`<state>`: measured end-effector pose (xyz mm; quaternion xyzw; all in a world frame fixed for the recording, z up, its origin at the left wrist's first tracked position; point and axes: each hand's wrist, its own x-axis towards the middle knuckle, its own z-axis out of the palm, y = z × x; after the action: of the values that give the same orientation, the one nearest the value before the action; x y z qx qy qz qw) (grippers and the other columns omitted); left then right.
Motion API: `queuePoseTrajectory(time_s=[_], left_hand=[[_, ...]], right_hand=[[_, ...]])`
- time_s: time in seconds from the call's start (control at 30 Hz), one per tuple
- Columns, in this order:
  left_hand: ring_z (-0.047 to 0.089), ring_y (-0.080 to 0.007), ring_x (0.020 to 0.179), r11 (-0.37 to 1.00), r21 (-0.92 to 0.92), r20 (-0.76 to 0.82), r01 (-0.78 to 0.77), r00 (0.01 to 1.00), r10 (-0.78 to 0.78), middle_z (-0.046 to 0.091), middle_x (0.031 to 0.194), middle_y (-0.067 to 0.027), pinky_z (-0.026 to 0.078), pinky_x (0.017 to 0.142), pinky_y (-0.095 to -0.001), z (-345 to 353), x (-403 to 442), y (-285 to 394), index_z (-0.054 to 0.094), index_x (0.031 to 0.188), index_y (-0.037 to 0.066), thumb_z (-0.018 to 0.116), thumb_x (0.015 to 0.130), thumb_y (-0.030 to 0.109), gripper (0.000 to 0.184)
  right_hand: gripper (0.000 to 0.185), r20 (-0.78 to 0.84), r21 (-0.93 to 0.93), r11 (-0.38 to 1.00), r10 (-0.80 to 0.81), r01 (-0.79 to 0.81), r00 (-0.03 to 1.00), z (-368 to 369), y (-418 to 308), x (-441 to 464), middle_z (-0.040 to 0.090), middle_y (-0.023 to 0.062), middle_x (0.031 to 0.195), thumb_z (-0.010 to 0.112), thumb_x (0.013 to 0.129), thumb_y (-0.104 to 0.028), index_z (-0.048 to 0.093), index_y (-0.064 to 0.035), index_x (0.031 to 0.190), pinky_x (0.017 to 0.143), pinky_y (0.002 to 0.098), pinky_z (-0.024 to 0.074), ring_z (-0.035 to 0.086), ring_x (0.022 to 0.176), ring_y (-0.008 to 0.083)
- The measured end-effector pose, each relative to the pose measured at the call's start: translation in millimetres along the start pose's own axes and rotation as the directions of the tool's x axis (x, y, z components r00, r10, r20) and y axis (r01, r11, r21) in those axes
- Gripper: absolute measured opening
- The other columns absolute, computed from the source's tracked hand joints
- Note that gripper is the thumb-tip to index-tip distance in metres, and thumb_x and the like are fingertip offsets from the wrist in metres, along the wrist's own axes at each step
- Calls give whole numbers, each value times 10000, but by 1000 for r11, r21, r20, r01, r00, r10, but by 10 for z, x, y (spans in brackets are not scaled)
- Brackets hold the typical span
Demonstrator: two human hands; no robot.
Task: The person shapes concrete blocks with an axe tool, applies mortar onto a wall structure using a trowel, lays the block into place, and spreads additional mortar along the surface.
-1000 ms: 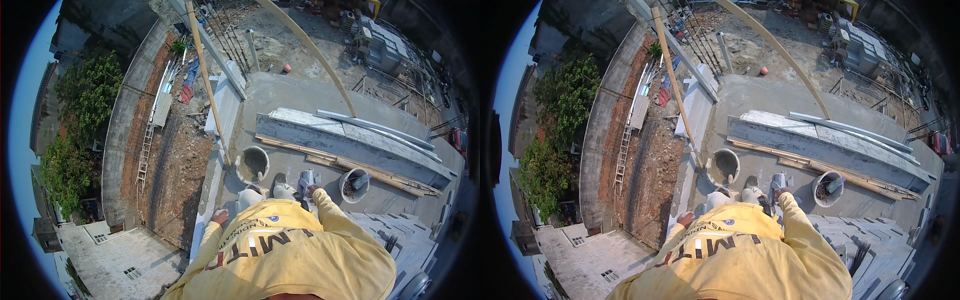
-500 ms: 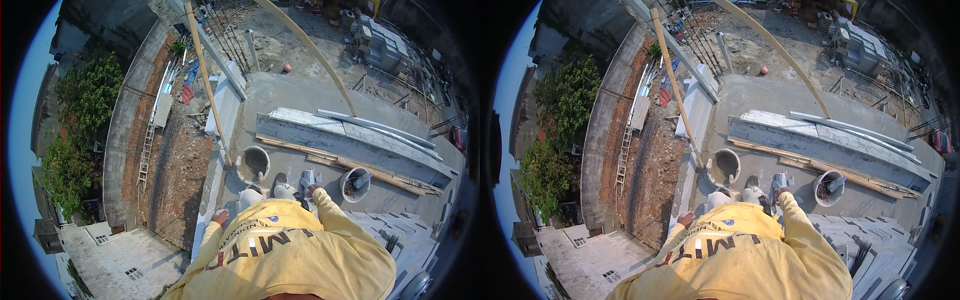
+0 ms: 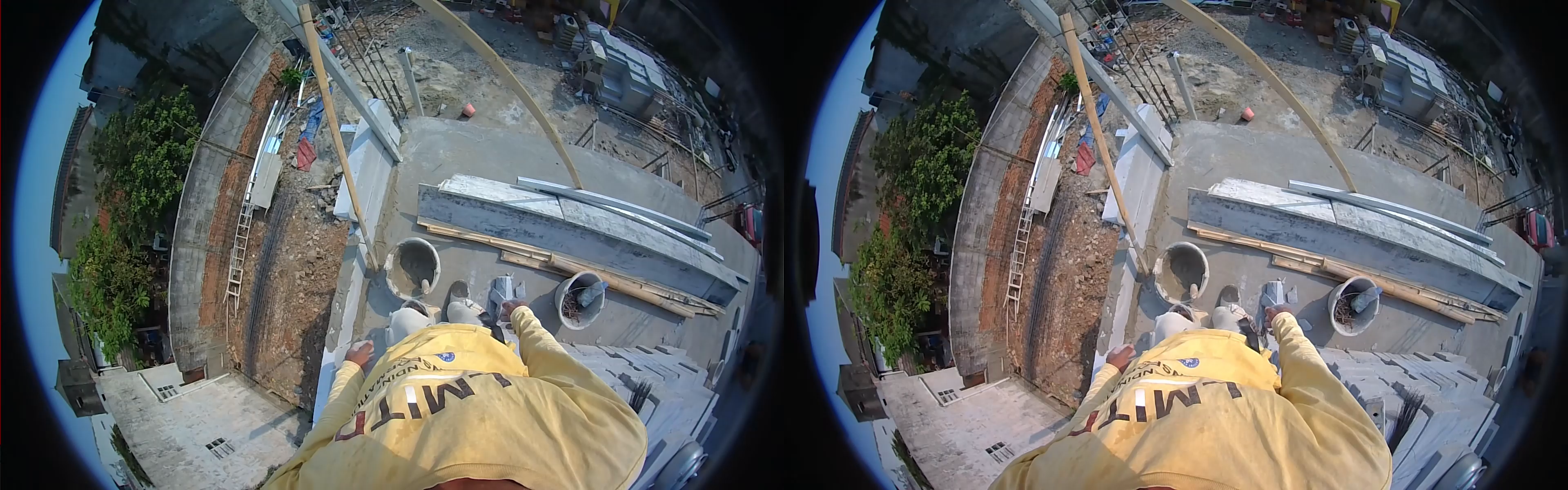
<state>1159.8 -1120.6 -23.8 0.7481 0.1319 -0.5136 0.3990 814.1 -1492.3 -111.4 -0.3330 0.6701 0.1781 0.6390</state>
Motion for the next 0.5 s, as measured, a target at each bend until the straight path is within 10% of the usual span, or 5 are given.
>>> queuePoseTrajectory(time_s=[0.5], left_hand=[[584, -291, 1045, 999, -36, -30, -9, 1000, 8, 577, 1182, -194, 507, 826, -397, 43, -73, 94, 490, 1228, -54, 668, 843, 273, 536]], right_hand=[[419, -39, 38, 999, -30, 32, 999, 14, 98, 223, 680, 119, 1000, 596, 877, -350, 553, -82, 1197, 617, 472, 543, 683, 826, 272]])
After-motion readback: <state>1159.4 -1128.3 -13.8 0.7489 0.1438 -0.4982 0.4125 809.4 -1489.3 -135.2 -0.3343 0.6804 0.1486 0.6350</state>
